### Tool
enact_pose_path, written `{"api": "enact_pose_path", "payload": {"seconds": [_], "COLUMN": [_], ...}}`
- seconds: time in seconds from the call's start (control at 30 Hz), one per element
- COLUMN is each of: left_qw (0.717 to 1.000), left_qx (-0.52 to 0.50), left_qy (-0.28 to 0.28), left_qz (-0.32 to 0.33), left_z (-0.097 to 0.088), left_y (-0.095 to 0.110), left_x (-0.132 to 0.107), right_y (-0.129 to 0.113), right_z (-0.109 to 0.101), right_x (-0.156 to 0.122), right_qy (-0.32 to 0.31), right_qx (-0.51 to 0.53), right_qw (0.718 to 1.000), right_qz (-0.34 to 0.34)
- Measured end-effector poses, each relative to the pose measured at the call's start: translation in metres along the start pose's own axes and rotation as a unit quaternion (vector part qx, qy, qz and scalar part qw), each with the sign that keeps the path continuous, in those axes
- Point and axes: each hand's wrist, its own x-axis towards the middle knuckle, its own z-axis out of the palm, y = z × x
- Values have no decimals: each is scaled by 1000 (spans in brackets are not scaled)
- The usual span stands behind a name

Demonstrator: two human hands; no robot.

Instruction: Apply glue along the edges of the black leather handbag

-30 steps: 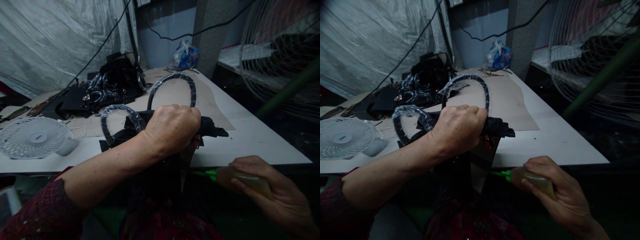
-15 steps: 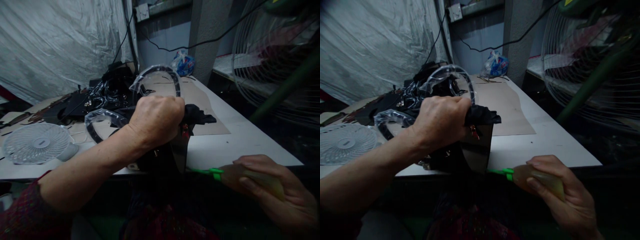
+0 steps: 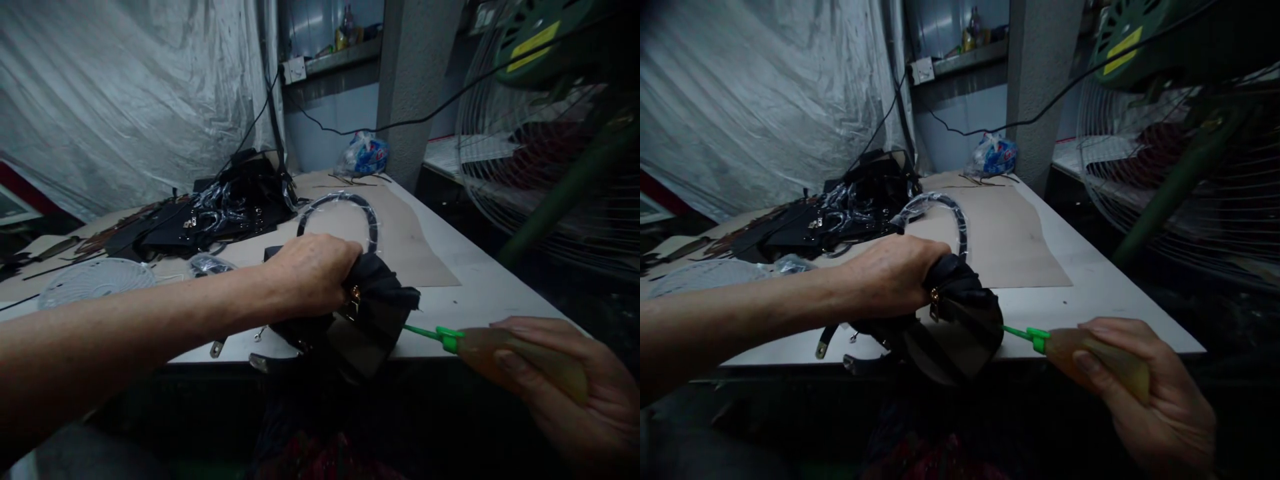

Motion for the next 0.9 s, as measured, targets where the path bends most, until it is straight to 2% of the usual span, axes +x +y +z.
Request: {"api": "enact_pose_path", "payload": {"seconds": [0.2, 0.33, 0.53, 0.7, 0.9], "left_qw": [999, 995, 1000, 1000, 999], "left_qx": [1, -3, 21, 17, 20], "left_qy": [-53, -96, -19, -20, -20], "left_qz": [-12, -4, 2, 7, 15], "left_z": [-3, -2, 15, 25, 27], "left_y": [2, 4, 4, 6, 6], "left_x": [-2, -6, -10, -12, -14], "right_y": [-3, -5, 10, 22, 35], "right_z": [7, 12, 17, 20, 33], "right_x": [-2, -5, -1, 2, 8], "right_qy": [-37, -42, -72, -92, -105], "right_qx": [-9, 8, -9, -29, -46], "right_qw": [999, 999, 996, 993, 990], "right_qz": [-33, -15, -53, -75, -88]}}
